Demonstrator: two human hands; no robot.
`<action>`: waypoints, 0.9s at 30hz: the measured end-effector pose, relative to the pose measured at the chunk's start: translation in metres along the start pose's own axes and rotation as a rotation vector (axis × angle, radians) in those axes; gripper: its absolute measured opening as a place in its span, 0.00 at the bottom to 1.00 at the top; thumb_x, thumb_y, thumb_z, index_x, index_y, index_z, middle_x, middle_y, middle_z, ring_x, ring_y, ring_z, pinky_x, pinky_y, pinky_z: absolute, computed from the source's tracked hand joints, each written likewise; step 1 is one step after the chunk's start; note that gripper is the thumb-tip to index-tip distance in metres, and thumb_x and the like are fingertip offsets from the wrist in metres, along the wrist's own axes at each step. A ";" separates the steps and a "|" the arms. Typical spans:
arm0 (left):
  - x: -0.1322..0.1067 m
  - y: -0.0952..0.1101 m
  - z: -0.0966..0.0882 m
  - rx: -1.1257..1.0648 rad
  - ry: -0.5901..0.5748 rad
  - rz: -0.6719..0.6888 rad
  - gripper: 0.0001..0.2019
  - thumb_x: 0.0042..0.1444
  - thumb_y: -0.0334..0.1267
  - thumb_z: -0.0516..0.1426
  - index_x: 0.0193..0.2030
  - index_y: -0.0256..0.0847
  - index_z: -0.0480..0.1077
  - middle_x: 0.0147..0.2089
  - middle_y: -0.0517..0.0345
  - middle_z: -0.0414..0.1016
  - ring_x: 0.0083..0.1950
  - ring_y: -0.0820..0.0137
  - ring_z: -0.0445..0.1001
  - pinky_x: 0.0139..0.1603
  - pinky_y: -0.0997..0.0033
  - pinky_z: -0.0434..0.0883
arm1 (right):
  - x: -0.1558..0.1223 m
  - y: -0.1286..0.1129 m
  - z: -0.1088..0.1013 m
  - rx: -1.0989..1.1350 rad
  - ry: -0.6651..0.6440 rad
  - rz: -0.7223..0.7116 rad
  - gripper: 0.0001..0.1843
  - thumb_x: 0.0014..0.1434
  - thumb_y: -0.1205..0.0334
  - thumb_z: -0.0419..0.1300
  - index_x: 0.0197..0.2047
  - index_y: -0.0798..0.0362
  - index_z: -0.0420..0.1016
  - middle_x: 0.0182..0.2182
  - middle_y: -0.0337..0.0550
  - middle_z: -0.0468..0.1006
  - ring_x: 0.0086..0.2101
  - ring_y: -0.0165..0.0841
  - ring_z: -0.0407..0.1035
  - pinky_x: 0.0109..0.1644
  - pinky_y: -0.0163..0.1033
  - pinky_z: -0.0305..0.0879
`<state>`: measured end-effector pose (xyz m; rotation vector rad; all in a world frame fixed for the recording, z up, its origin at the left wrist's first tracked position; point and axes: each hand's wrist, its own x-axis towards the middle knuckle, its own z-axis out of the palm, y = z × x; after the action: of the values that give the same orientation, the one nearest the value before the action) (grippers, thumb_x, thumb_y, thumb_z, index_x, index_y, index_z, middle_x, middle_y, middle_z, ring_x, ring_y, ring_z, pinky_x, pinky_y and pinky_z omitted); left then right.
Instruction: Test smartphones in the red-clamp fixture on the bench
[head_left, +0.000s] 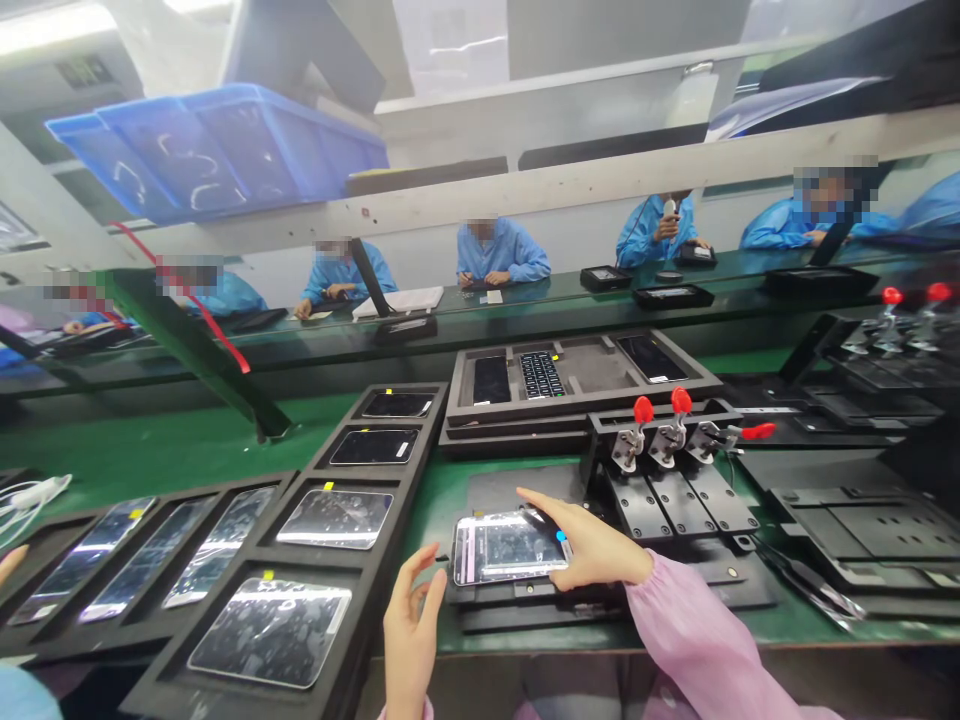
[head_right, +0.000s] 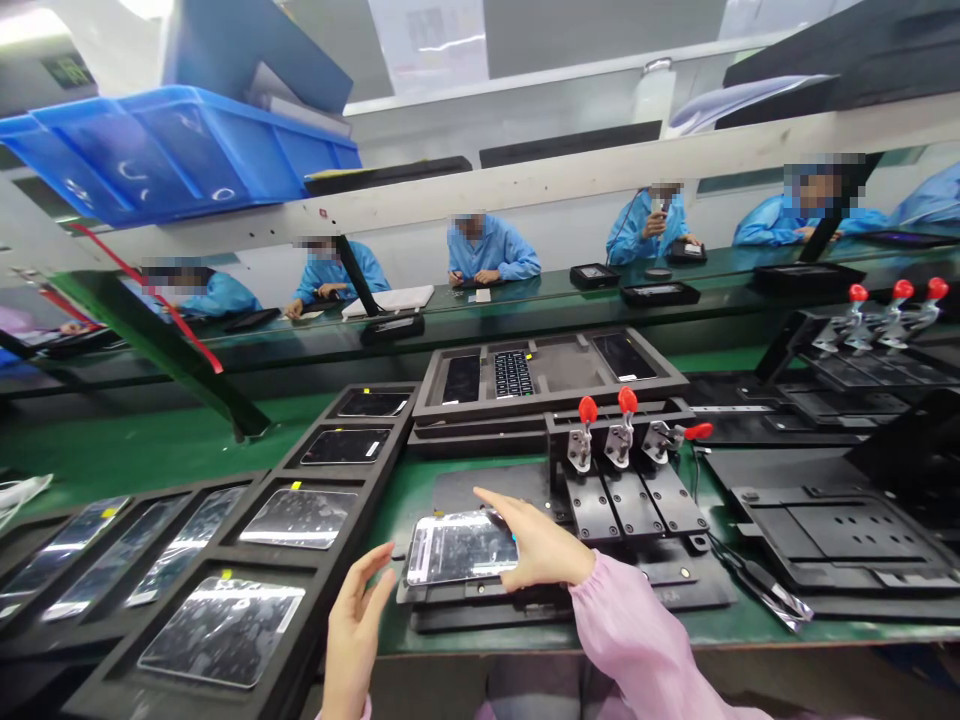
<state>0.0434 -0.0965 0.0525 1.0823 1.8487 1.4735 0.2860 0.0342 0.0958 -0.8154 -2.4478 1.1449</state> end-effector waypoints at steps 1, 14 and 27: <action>0.001 0.000 0.001 -0.005 0.001 0.008 0.19 0.53 0.47 0.56 0.50 0.43 0.65 0.54 0.51 0.68 0.57 0.60 0.65 0.54 0.62 0.65 | -0.001 0.001 0.000 0.002 0.006 -0.021 0.55 0.35 0.69 0.61 0.66 0.47 0.42 0.63 0.44 0.53 0.61 0.41 0.49 0.64 0.46 0.47; 0.055 0.016 0.022 0.036 -0.193 0.205 0.20 0.57 0.44 0.52 0.56 0.44 0.63 0.61 0.51 0.63 0.63 0.62 0.59 0.62 0.58 0.57 | -0.019 -0.009 0.023 -0.202 0.135 0.019 0.52 0.41 0.71 0.54 0.67 0.49 0.34 0.67 0.47 0.31 0.64 0.44 0.26 0.64 0.57 0.37; 0.062 0.035 0.051 0.136 -0.369 0.195 0.13 0.52 0.45 0.56 0.41 0.42 0.75 0.44 0.52 0.78 0.48 0.61 0.74 0.53 0.59 0.67 | -0.063 -0.006 0.071 -0.179 0.702 0.292 0.37 0.61 0.60 0.50 0.67 0.52 0.33 0.59 0.49 0.62 0.56 0.38 0.61 0.55 0.43 0.65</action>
<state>0.0600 -0.0145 0.0774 1.5230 1.6347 1.1618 0.2982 -0.0499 0.0531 -1.3842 -1.8879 0.5692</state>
